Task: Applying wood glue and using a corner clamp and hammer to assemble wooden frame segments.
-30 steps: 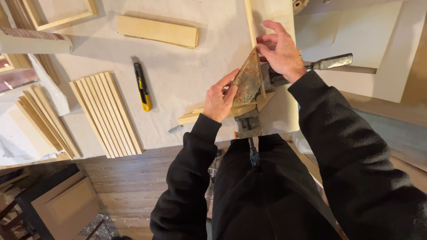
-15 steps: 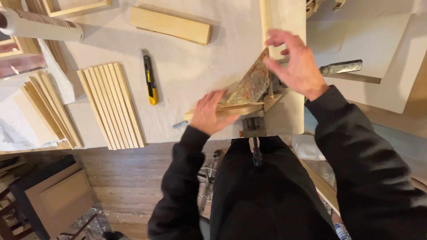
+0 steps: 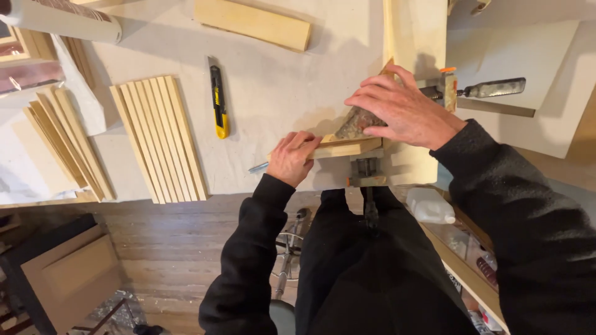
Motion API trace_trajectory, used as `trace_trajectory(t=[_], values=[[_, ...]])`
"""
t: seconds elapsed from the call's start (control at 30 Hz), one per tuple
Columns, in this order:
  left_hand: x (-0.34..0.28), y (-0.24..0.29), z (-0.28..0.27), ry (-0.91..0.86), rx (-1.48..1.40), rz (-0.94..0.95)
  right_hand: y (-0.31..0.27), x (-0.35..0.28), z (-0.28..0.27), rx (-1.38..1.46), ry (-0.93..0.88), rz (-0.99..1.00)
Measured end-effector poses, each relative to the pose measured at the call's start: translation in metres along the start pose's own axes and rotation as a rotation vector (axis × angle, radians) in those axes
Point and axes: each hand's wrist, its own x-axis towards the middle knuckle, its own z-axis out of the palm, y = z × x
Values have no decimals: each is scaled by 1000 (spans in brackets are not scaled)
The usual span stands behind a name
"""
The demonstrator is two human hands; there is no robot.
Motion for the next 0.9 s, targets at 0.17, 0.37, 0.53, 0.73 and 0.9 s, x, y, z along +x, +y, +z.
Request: trace_trajectory(t=[0.17, 0.37, 0.53, 0.73, 0.9], values=[[3, -9, 1, 2, -73, 19, 11, 6, 3, -56, -40, -50], [9, -19, 0, -72, -72, 49, 3, 29, -16, 32, -268, 52], [4, -17, 2, -24, -68, 64, 5, 33, -15, 82, -238, 41], [2, -12, -6, -35, -63, 73, 9, 35, -2, 16, -240, -3], [-1, -17, 3, -62, -80, 54, 8, 35, 5, -143, -246, -26]])
